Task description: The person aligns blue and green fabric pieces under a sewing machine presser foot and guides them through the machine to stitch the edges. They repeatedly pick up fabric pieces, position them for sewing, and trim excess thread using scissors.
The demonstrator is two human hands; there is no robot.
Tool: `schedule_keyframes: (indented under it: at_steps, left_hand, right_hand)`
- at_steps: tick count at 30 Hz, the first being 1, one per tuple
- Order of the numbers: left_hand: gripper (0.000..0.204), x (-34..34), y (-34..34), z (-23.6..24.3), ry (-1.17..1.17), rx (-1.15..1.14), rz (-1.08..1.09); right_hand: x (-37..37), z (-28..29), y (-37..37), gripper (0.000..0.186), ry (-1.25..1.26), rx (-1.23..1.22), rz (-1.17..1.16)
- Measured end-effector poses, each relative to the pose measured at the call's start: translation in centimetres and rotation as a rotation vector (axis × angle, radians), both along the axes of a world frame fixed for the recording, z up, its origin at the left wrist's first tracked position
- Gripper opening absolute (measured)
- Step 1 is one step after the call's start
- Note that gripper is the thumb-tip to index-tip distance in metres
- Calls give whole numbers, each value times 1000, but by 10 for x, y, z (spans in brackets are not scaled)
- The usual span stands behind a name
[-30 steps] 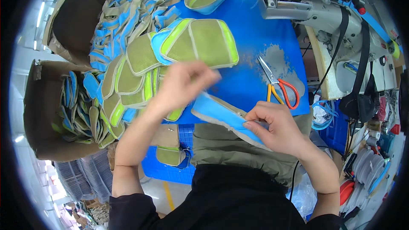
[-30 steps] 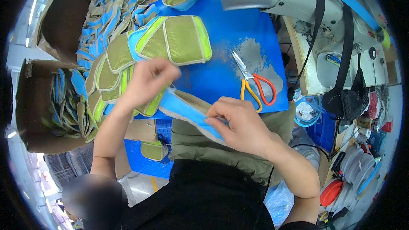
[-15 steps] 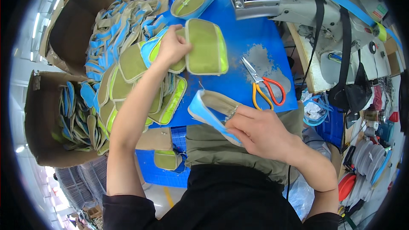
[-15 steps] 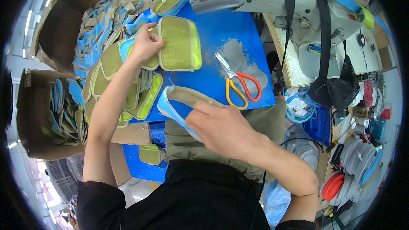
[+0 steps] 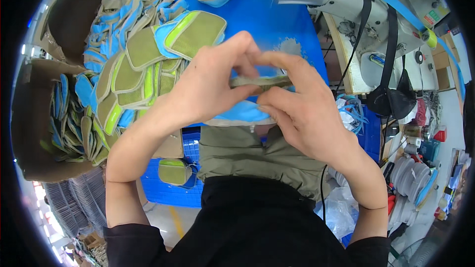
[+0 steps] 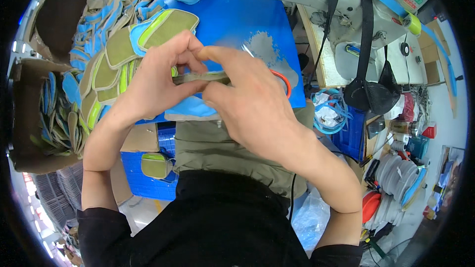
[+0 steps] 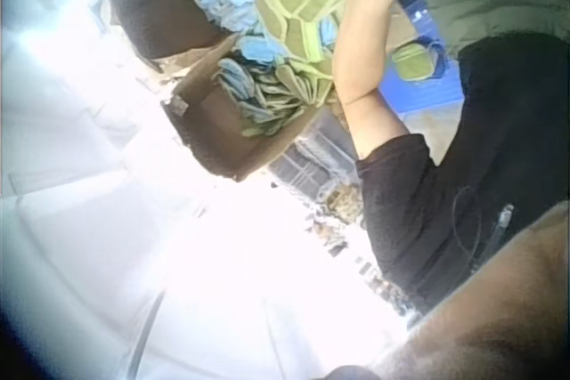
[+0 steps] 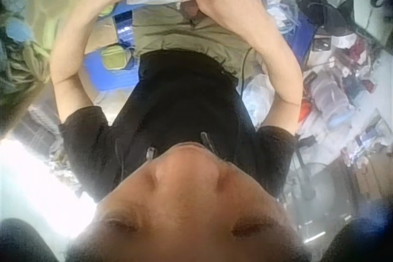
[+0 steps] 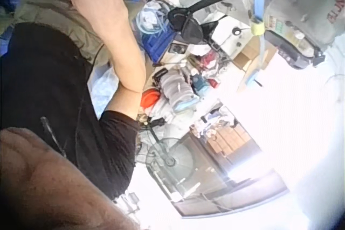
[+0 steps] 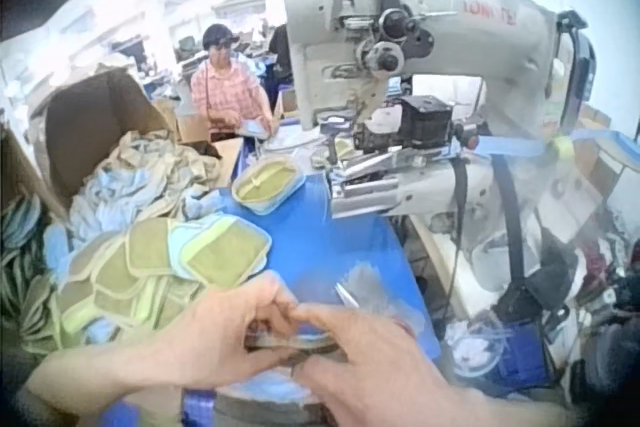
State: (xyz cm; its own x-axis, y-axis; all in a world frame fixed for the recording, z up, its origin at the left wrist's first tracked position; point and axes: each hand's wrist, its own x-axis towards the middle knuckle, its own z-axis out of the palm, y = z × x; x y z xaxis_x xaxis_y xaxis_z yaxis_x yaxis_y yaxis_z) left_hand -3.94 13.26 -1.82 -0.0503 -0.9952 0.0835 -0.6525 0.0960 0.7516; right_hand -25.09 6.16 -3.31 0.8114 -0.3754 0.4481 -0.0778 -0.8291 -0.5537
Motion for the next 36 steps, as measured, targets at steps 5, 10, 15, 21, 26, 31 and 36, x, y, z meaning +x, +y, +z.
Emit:
schedule_keyframes:
  at_steps: [5, 10, 15, 21, 26, 31, 36]
  left_hand:
    - [50, -1, 11, -16, 45, -32, 18]
    - [52, -1, 14, -26, 89, 9, 40]
    - [37, -1, 12, -42, -97, -487, 82]
    - [16, 6, 30, -56, -126, -322, 20]
    - [32, 15, 1, -53, 26, 219, -37]
    - [26, 26, -8, -57, 144, 366, -185]
    - [16, 25, 1, -53, 338, 355, -47]
  right_hand:
    - [4, -8, 6, 9, -15, 75, -27]
    - [7, -27, 3, 8, 44, 100, 3]
    - [2, -45, -5, 8, 59, 222, -55]
    - [1, -54, 0, 9, 41, 255, -134]
    - [1, -62, 3, 9, 45, 277, -158]
    - [-4, -63, 3, 11, 17, 299, -196]
    - [-9, -62, 4, 11, 15, 354, -209]
